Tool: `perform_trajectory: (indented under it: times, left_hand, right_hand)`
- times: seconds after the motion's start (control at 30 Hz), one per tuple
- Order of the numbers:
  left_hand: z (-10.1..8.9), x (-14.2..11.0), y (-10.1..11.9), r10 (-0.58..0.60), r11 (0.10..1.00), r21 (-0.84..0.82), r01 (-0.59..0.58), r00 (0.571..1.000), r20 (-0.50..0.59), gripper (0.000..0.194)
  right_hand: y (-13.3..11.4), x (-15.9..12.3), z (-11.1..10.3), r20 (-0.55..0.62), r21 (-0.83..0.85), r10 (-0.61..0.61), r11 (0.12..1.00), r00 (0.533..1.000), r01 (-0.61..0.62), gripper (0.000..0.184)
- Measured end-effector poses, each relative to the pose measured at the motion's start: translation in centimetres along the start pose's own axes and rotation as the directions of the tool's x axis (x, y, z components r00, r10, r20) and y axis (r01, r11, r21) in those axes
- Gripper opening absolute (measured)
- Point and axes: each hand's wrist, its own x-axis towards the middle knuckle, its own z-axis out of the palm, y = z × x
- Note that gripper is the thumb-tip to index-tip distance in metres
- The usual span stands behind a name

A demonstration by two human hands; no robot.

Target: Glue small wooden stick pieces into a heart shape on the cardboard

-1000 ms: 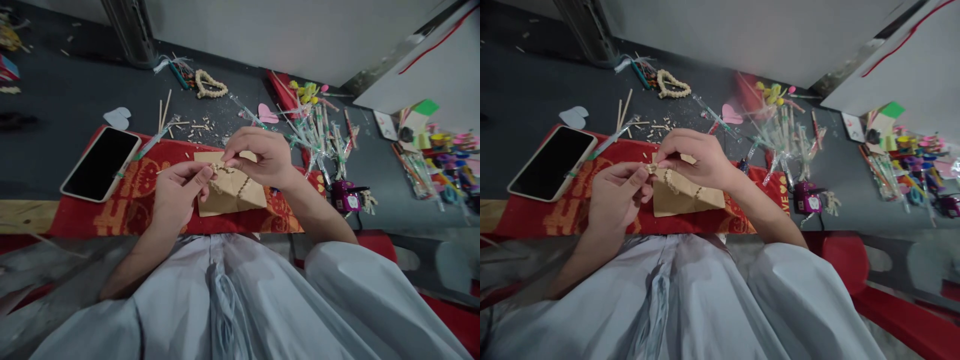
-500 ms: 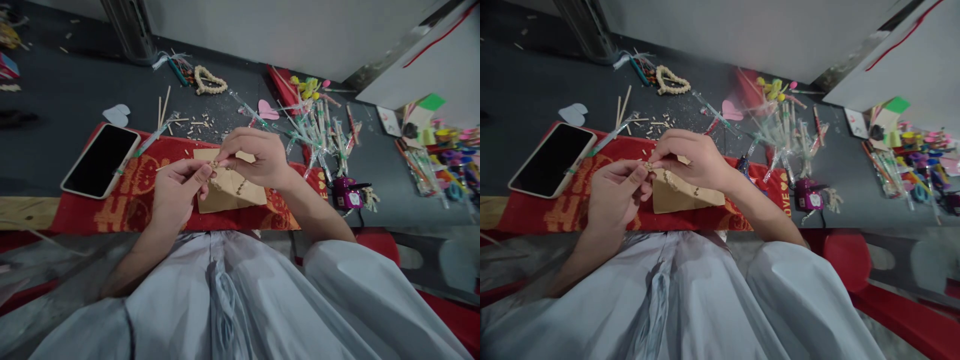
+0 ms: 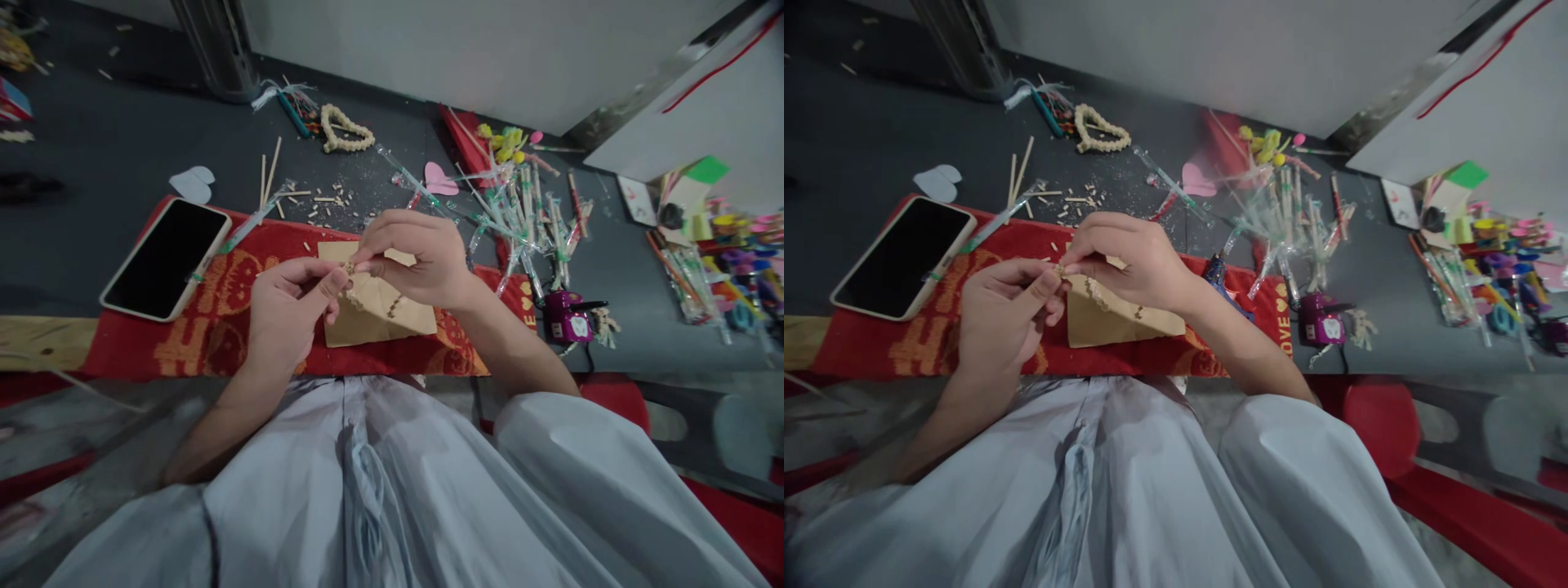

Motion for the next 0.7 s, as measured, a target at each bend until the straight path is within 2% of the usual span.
perform_trajectory:
  times: [0.33, 0.43, 0.5, 0.57, 0.6, 0.7]
  left_hand:
    - [-0.1, 0.1, 0.0, 0.027, 0.999, -0.019, -0.027, 1.000, 0.009, 0.032]
    - [-0.3, 0.0, -0.5, 0.092, 0.995, -0.031, -0.092, 0.996, -0.004, 0.031]
    - [-0.6, -0.1, -0.9, 0.179, 0.984, 0.020, -0.178, 0.984, -0.019, 0.028]
    - [-0.9, -0.2, -1.1, 0.314, 0.941, 0.134, -0.309, 0.949, -0.014, 0.022]
    - [-1.2, -0.3, -1.2, 0.400, 0.897, 0.205, -0.392, 0.917, 0.002, 0.018]
    - [-1.9, -0.4, -1.2, 0.657, 0.667, 0.384, -0.639, 0.747, 0.103, 0.010]
  right_hand:
    - [0.1, -0.1, 0.1, 0.016, 0.002, 0.033, 0.999, 0.999, -0.033, 0.021]
    - [0.0, -0.2, -0.1, -0.041, 0.004, 0.064, 0.998, 0.997, -0.063, 0.022]
    - [-0.3, -0.4, -0.1, -0.084, 0.022, 0.099, 0.995, 0.991, -0.098, 0.023]
    - [-0.8, -0.6, 0.1, -0.106, 0.050, 0.146, 0.989, 0.984, -0.142, 0.024]
    - [-1.2, -0.6, 0.2, -0.113, 0.066, 0.172, 0.984, 0.979, -0.165, 0.024]
    - [-2.2, -0.7, 0.5, -0.139, 0.124, 0.236, 0.968, 0.962, -0.220, 0.021]
